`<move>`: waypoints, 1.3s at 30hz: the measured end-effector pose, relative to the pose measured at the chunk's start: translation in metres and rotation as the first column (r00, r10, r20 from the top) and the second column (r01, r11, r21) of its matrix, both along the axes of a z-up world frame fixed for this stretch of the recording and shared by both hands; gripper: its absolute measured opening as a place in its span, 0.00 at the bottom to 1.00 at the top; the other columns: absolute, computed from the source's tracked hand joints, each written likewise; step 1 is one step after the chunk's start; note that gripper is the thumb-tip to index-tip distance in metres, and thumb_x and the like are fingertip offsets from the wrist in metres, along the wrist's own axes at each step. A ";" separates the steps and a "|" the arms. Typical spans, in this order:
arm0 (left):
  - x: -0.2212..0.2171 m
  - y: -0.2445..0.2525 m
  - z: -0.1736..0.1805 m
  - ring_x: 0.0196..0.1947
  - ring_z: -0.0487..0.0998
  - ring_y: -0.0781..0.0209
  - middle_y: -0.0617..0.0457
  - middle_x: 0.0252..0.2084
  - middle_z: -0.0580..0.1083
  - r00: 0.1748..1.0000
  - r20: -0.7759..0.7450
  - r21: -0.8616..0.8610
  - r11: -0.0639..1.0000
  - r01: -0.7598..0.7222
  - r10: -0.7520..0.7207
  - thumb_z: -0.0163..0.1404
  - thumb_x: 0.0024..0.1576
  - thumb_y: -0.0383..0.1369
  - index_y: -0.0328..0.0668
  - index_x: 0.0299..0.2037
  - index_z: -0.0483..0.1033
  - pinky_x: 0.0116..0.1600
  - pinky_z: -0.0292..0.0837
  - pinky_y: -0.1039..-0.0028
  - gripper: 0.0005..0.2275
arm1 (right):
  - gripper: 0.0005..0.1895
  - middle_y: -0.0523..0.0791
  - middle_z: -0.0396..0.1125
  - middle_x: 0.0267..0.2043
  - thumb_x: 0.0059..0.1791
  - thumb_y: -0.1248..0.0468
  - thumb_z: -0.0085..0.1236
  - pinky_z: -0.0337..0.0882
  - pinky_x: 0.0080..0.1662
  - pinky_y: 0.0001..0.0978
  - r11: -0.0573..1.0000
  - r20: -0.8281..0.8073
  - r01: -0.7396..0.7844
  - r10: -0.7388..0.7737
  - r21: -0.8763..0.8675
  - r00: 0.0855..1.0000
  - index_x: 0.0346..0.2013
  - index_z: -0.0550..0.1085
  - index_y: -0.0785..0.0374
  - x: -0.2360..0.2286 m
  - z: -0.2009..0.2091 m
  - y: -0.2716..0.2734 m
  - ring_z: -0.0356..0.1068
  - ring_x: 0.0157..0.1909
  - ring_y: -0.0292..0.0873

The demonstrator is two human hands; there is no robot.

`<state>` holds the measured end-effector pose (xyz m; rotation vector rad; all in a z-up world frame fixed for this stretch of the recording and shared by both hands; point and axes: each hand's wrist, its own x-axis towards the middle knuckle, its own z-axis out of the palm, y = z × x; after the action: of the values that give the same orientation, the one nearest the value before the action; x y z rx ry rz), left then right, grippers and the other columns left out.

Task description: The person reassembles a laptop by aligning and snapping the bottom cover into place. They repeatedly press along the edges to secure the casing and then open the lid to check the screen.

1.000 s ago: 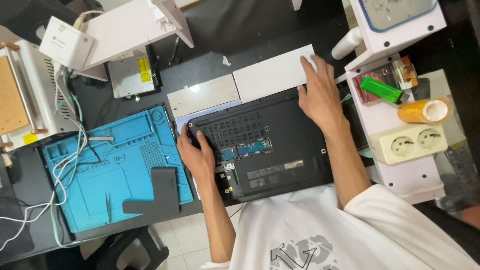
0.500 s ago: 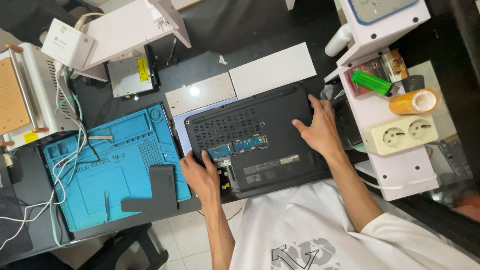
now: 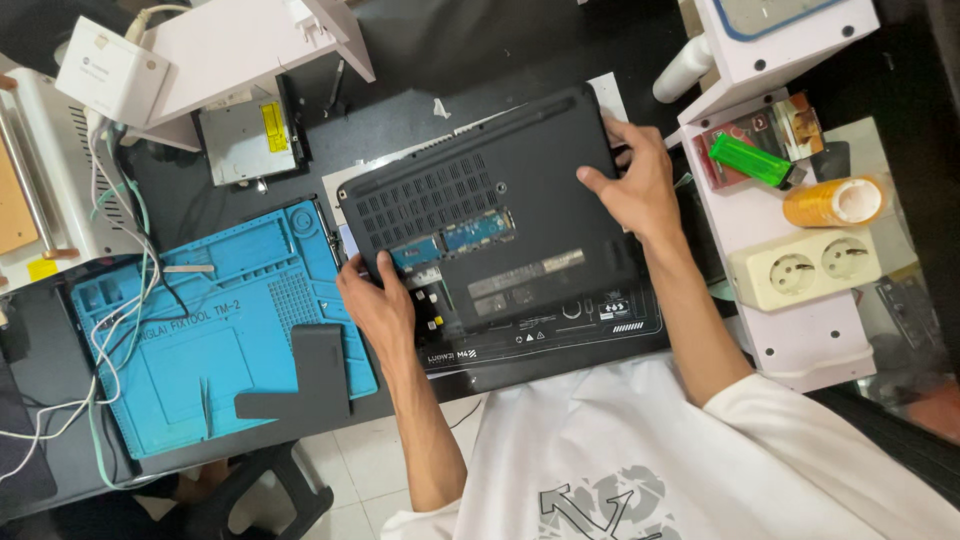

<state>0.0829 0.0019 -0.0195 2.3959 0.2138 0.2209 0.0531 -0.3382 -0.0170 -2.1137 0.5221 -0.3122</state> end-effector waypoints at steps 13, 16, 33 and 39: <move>0.089 -0.011 -0.019 0.47 0.74 0.40 0.37 0.47 0.72 0.995 0.065 0.021 0.997 0.080 -0.082 0.55 0.63 0.35 0.23 0.51 0.73 0.54 0.68 0.57 0.16 | 0.32 0.51 0.65 0.55 0.40 0.65 0.75 0.75 0.51 0.36 0.998 -0.139 0.046 -0.040 0.041 0.990 0.58 0.74 0.68 0.069 -0.031 -0.023 0.72 0.51 0.47; 0.084 -0.009 -0.021 0.46 0.75 0.41 0.37 0.47 0.72 0.996 0.059 0.018 0.998 0.062 -0.063 0.55 0.63 0.35 0.23 0.50 0.74 0.54 0.69 0.58 0.16 | 0.32 0.52 0.66 0.55 0.42 0.63 0.73 0.74 0.49 0.38 0.999 -0.154 0.014 -0.020 -0.035 0.988 0.59 0.74 0.68 0.060 -0.023 -0.017 0.72 0.49 0.50; -0.056 -0.008 0.001 0.69 0.68 0.42 0.38 0.68 0.67 0.976 0.215 -0.149 0.987 0.067 -0.033 0.40 0.68 0.23 0.30 0.62 0.71 0.71 0.63 0.59 0.14 | 0.24 0.61 0.52 0.75 0.61 0.64 0.44 0.53 0.75 0.51 0.996 0.201 0.037 -0.019 -0.084 0.979 0.69 0.60 0.72 -0.102 -0.015 0.072 0.53 0.77 0.63; -0.061 -0.012 -0.002 0.70 0.66 0.42 0.39 0.70 0.64 0.983 0.183 -0.239 0.970 0.037 0.008 0.39 0.67 0.24 0.31 0.60 0.71 0.70 0.64 0.60 0.14 | 0.24 0.59 0.54 0.76 0.62 0.62 0.41 0.55 0.76 0.50 0.999 0.199 -0.019 0.027 -0.042 0.980 0.71 0.59 0.70 -0.097 -0.030 0.061 0.55 0.78 0.62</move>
<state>0.0217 -0.0099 -0.0213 2.1201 0.1288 0.3842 -0.0436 -0.2770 -0.0466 -2.0970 0.3761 -0.5188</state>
